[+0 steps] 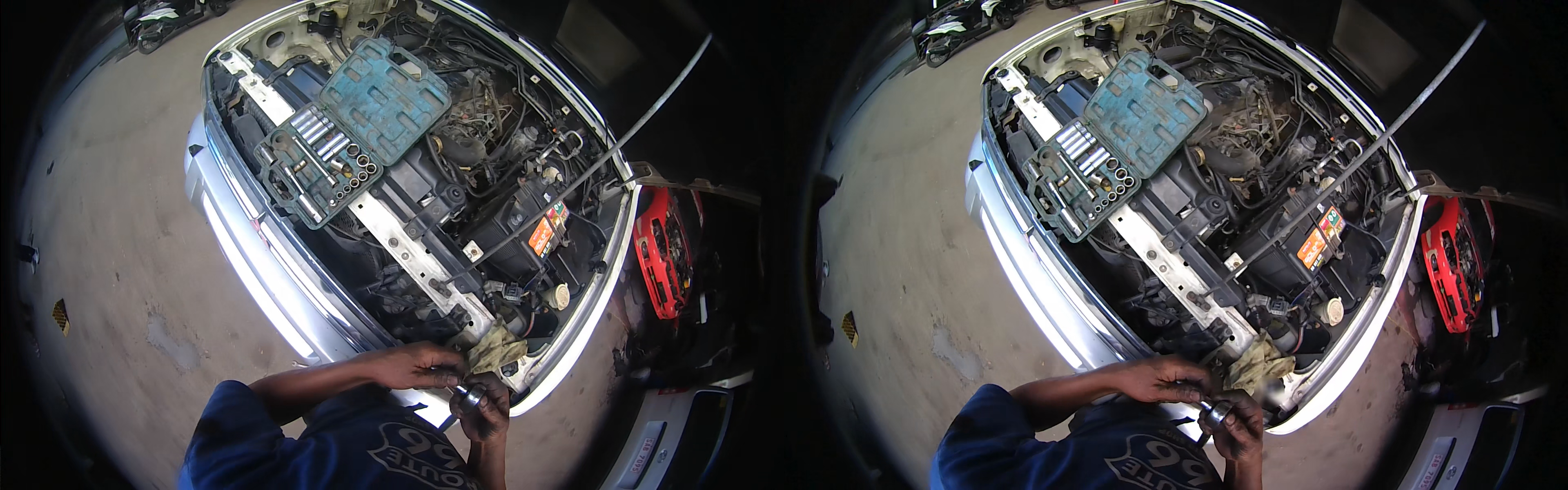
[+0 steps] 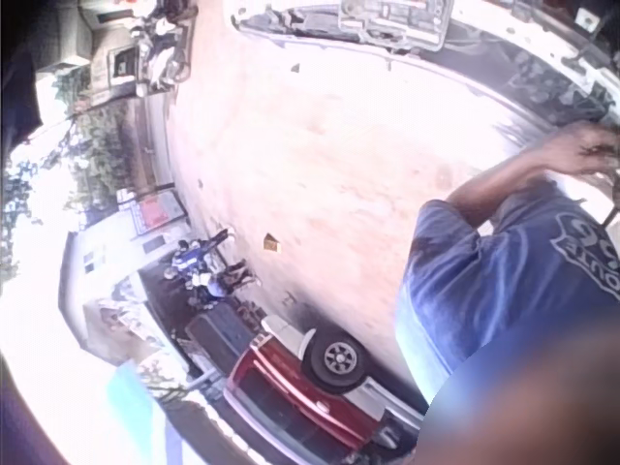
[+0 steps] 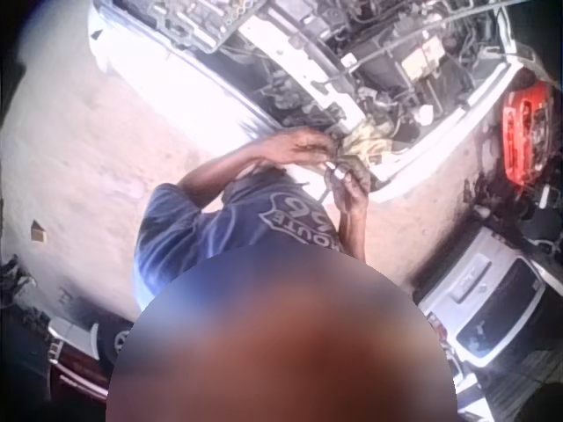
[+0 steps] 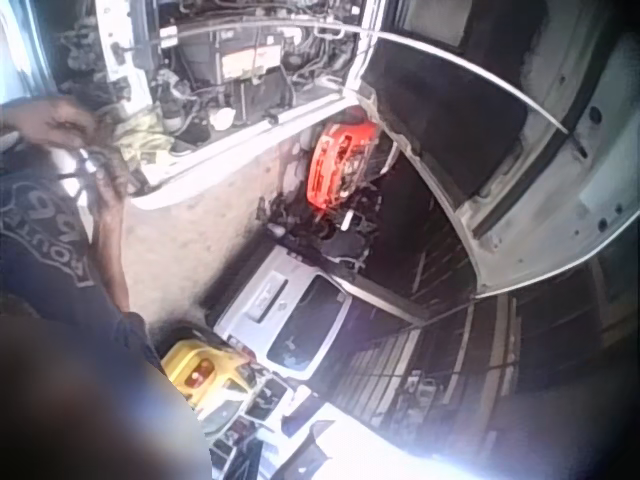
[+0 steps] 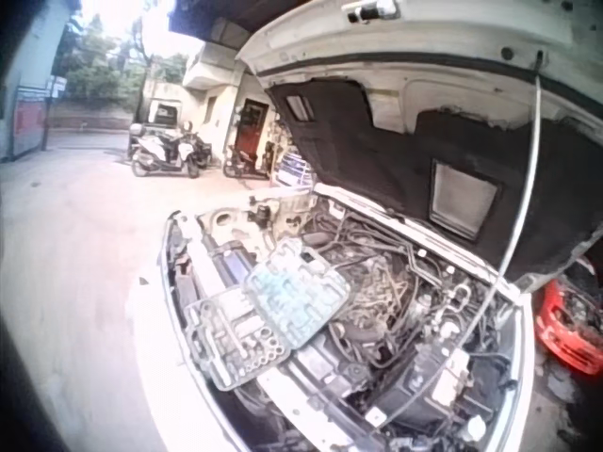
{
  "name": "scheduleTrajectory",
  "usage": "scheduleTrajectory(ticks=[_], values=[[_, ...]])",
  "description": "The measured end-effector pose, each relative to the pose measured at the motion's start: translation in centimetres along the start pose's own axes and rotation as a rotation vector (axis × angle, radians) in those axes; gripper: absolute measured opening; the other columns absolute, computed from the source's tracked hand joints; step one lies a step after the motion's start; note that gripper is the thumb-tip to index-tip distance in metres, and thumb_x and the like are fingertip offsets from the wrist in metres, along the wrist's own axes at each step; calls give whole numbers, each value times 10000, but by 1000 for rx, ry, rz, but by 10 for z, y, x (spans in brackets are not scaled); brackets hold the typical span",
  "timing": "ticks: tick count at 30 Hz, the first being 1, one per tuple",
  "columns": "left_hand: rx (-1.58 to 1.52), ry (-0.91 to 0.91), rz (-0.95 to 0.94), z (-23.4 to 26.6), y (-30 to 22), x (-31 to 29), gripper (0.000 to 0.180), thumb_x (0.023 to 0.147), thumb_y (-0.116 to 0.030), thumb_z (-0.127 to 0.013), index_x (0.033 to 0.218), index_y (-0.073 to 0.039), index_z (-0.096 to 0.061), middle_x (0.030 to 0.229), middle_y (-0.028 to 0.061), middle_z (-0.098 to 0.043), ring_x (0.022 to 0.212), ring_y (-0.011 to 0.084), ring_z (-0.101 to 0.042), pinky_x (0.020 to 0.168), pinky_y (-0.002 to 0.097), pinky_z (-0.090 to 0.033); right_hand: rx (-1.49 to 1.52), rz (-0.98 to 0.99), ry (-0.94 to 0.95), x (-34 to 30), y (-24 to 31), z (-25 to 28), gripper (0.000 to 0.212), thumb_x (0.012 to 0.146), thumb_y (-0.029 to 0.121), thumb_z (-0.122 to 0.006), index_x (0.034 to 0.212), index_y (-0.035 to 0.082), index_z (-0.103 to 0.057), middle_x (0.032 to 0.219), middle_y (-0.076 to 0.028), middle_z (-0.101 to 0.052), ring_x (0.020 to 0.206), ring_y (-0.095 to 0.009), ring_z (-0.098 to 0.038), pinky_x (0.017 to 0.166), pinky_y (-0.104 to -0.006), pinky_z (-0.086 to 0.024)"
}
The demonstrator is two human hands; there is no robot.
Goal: The person removes a metal tray from the engine bay, places a new car battery into the engine compartment, and secures it by tightening the hold-down bolt. They then connect the battery terminals and tighten them with a wrench.
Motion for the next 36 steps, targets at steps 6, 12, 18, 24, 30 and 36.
scheduleTrajectory(ticks=[6,12,18,24,30,36], values=[[177,-14,118,43,-16,-30,316,1067,-321,-579,1187,-30,-604,1053,167,-678,1012,304,-670,871,425,-505,167,3,-9,13,5,-23,386,947,160,-682,1217,-85,-557,941,-190,-673,685,-221,-618,559,-330,-455],[954,-1061,159,256,-85,-95,231,1011,-193,-633,1098,20,-625,971,247,-697,943,424,-694,824,475,-531,352,75,-318,14,20,19,435,911,226,-691,1294,50,-585,1017,-119,-654,874,-226,-631,595,-281,-482],[1378,-1257,222,384,-85,-102,188,915,-130,-681,1071,-25,-694,1066,207,-715,1024,422,-650,894,503,-517,303,-24,-474,10,-14,35,475,922,214,-659,1357,46,-568,1065,-87,-646,860,-178,-614,573,-235,-450],[1437,-1226,94,379,-53,-117,190,893,-62,-654,1057,-22,-742,1101,185,-693,1066,417,-627,933,483,-515,257,12,-513,-2,-17,31,585,906,280,-739,1404,68,-517,1029,-88,-672,812,-183,-640,596,-262,-454],[1341,-1221,39,390,-47,-140,181,881,6,-643,1037,-20,-731,993,190,-709,966,414,-671,870,467,-535,-361,-421,-152,2,-69,-18,652,976,185,-678,1541,57,-380,897,-61,-596,590,-121,-520,528,-271,-449],[1370,-1240,89,387,-57,-128,200,789,24,-664,956,-44,-750,944,181,-726,881,388,-700,813,462,-558,-1269,-123,110,92,-52,-83,452,1012,133,-621,1444,40,-526,1151,-200,-690,982,-305,-704,853,-400,-562]])
Point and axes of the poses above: each hand's wrist, its own x-axis towards the middle knuckle, its own z-axis out of the back of the hand, y = z × x, the point moved 10 cm from there along x, towards the middle knuckle
